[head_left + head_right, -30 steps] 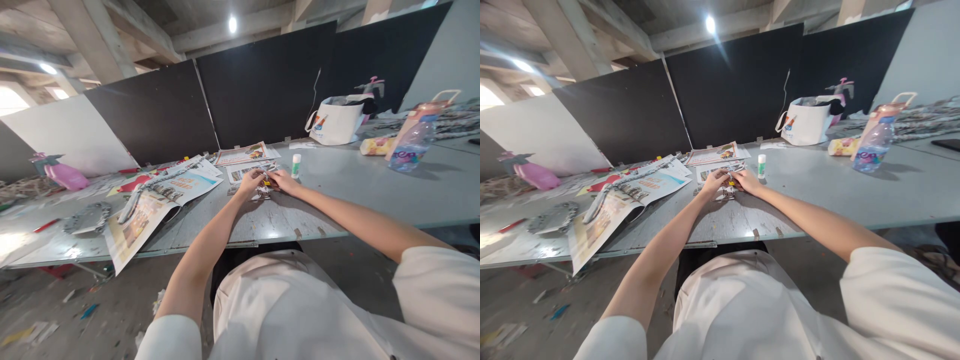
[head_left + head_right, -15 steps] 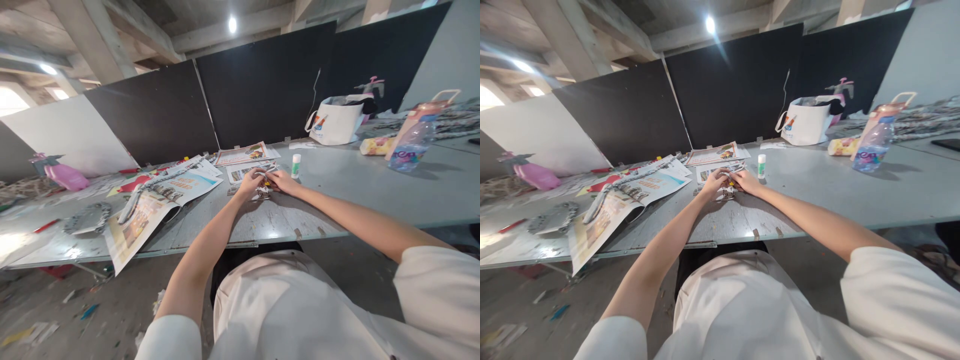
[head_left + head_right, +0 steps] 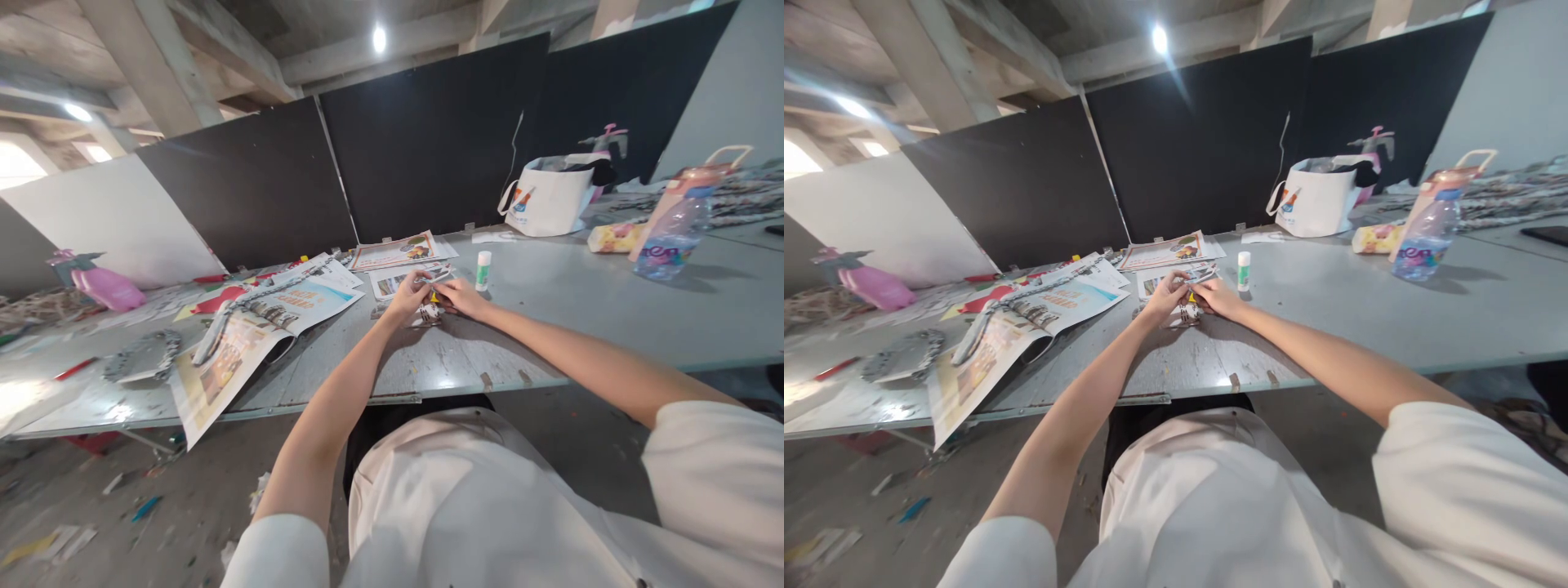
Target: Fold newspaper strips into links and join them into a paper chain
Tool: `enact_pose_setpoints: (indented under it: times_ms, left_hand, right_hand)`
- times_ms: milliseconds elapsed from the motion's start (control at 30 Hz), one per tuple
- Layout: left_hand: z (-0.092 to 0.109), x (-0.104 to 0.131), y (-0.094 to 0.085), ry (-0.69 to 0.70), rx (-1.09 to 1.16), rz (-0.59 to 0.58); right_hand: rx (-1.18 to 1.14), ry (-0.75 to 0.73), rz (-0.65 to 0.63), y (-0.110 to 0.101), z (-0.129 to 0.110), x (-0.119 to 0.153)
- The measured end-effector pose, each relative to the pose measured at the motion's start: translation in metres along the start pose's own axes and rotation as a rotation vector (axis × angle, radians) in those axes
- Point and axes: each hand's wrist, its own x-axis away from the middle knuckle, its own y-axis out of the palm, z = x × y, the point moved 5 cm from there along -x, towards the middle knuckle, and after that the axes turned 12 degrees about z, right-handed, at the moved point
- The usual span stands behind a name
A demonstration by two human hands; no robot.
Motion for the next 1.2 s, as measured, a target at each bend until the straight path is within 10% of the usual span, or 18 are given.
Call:
enact_pose_setpoints:
  times_ms: [933, 1200]
  left_hand:
    - [-0.006, -0.003, 0.002, -0.082, -0.102, 0.011]
    - [0.046, -0.006, -0.088, 0.098, -0.891, 0.162]
  right_hand:
    - [0.069, -0.061, -0.046, 0.001, -0.003, 0.000]
    - [0.189, -0.089, 0.070, -0.006, -0.010, 0.003]
